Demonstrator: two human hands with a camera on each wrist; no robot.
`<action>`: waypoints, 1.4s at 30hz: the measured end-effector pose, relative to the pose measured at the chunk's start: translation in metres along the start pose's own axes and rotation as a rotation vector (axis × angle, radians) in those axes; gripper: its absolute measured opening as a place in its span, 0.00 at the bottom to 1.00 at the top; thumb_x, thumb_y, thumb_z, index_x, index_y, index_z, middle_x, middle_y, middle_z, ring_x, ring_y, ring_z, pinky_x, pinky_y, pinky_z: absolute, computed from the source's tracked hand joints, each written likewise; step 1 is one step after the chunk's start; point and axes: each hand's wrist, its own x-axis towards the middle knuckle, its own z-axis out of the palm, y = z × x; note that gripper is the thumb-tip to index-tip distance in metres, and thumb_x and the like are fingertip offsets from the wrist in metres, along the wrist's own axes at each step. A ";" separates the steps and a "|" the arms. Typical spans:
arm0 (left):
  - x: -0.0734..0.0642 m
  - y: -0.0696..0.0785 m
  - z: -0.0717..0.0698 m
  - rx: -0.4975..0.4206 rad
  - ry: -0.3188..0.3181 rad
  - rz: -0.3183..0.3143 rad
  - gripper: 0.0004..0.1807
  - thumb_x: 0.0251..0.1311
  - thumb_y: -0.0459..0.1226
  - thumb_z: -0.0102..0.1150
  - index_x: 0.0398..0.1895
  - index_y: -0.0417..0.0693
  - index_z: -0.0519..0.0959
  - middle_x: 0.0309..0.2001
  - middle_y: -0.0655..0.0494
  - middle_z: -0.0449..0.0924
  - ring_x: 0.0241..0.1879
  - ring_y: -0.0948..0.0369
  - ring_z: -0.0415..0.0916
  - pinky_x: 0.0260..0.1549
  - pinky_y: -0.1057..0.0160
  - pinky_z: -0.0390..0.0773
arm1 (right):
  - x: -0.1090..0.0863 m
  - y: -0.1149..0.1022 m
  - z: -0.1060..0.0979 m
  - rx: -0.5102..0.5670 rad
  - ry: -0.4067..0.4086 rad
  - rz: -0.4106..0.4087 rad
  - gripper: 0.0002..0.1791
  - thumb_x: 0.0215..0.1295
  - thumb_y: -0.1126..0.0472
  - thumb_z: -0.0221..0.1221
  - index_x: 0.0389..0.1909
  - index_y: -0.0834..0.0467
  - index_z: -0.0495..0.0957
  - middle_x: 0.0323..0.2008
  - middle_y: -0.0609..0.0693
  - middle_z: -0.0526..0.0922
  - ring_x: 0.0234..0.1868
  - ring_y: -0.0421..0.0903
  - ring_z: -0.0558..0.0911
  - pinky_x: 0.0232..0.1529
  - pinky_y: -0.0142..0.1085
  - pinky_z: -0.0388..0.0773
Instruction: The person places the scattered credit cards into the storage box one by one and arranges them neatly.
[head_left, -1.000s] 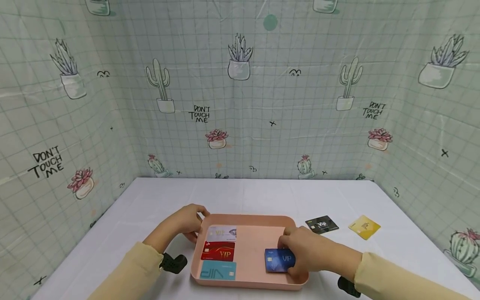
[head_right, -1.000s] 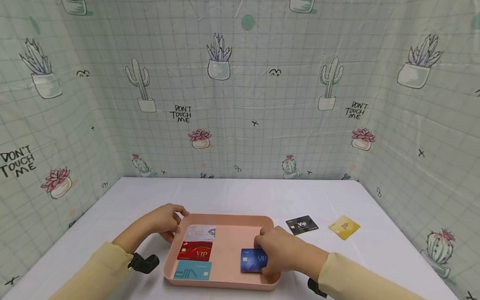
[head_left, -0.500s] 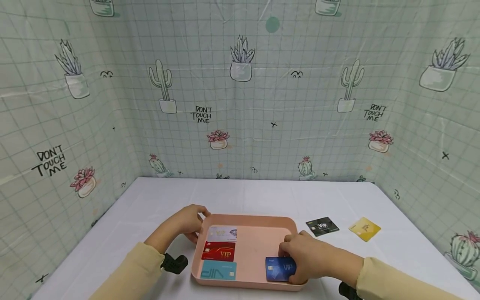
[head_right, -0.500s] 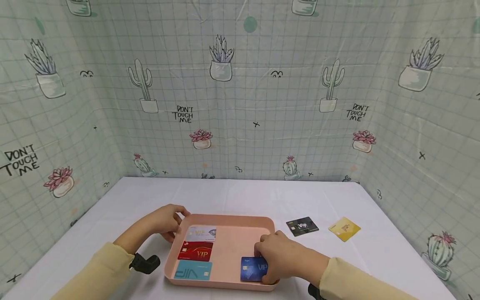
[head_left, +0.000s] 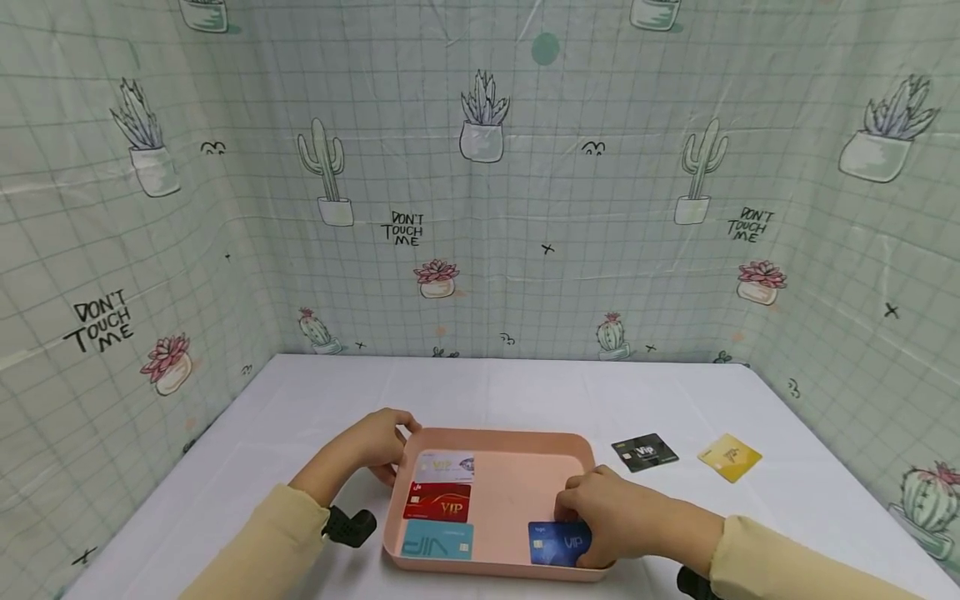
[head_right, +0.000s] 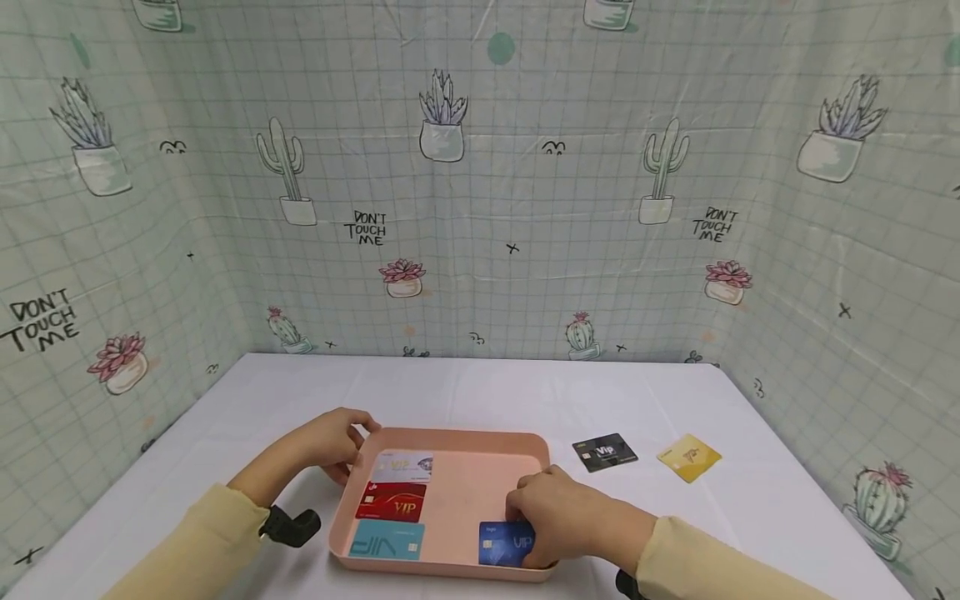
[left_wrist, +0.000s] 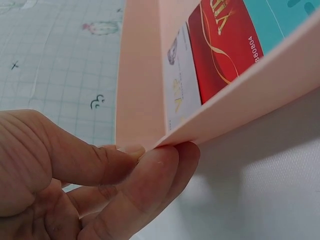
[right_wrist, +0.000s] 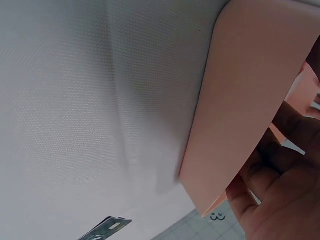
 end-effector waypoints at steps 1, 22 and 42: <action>0.000 0.000 0.000 0.003 -0.001 -0.002 0.27 0.59 0.24 0.64 0.63 0.36 0.75 0.41 0.44 0.84 0.27 0.55 0.85 0.25 0.57 0.88 | 0.000 0.000 0.001 0.001 0.000 -0.005 0.22 0.44 0.48 0.80 0.41 0.45 0.85 0.34 0.32 0.78 0.38 0.31 0.73 0.57 0.45 0.75; 0.001 0.001 0.000 0.023 0.004 -0.008 0.26 0.58 0.24 0.64 0.62 0.38 0.76 0.41 0.44 0.85 0.26 0.55 0.85 0.24 0.57 0.88 | -0.005 0.002 -0.001 0.055 0.004 -0.015 0.20 0.46 0.51 0.80 0.41 0.48 0.87 0.33 0.33 0.80 0.35 0.30 0.71 0.46 0.36 0.78; 0.002 0.001 0.000 0.030 -0.003 -0.025 0.27 0.59 0.23 0.63 0.64 0.37 0.75 0.41 0.44 0.84 0.27 0.55 0.86 0.24 0.57 0.88 | -0.007 0.003 -0.008 0.119 0.027 0.003 0.19 0.50 0.52 0.78 0.43 0.50 0.87 0.36 0.36 0.81 0.38 0.31 0.75 0.43 0.33 0.81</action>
